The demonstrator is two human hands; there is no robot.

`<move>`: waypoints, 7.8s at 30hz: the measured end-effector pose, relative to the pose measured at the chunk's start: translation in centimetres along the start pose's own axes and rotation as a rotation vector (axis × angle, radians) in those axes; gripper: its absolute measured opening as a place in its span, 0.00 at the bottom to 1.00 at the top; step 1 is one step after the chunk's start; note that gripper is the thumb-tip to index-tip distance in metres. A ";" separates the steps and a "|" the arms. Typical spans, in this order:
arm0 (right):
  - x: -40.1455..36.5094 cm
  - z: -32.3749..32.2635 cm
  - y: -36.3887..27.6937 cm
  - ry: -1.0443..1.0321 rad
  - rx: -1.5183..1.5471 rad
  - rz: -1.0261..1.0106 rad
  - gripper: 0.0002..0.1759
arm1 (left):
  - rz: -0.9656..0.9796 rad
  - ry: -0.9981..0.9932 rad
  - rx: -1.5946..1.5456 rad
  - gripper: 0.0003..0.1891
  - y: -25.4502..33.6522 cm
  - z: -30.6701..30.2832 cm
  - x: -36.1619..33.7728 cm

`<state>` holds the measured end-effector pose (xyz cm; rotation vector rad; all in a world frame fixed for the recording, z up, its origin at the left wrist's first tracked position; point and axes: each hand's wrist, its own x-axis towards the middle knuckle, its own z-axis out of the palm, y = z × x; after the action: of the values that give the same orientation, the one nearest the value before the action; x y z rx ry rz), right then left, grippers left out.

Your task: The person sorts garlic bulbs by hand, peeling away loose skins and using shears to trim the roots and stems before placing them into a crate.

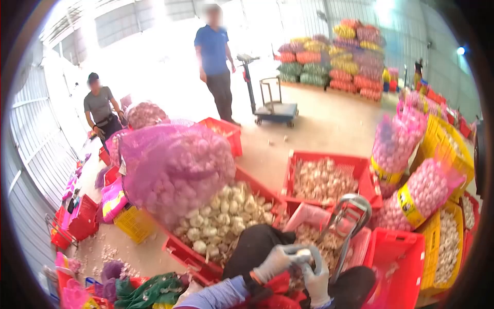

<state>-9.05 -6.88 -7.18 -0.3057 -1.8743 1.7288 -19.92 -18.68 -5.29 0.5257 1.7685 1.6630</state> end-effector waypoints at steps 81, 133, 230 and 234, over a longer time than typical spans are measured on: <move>1.6 -10.4 3.7 0.070 -0.526 0.096 0.24 | -0.039 -0.316 -0.279 0.28 0.0 4.7 9.9; 2.7 -7.5 -8.2 0.116 0.245 0.525 0.33 | -0.006 -0.217 -0.226 0.29 -1.1 4.3 10.8; -0.3 -8.0 -0.2 0.203 0.105 0.427 0.14 | -0.062 -0.326 -0.202 0.32 0.2 3.0 2.2; 0.7 -9.5 0.0 0.484 0.052 0.255 0.14 | -0.144 -0.338 -0.583 0.37 -0.3 2.7 3.9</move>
<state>-4.45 1.48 -6.91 -0.8893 -1.4821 1.6687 -20.83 -14.11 -6.25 0.3688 0.9933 1.7596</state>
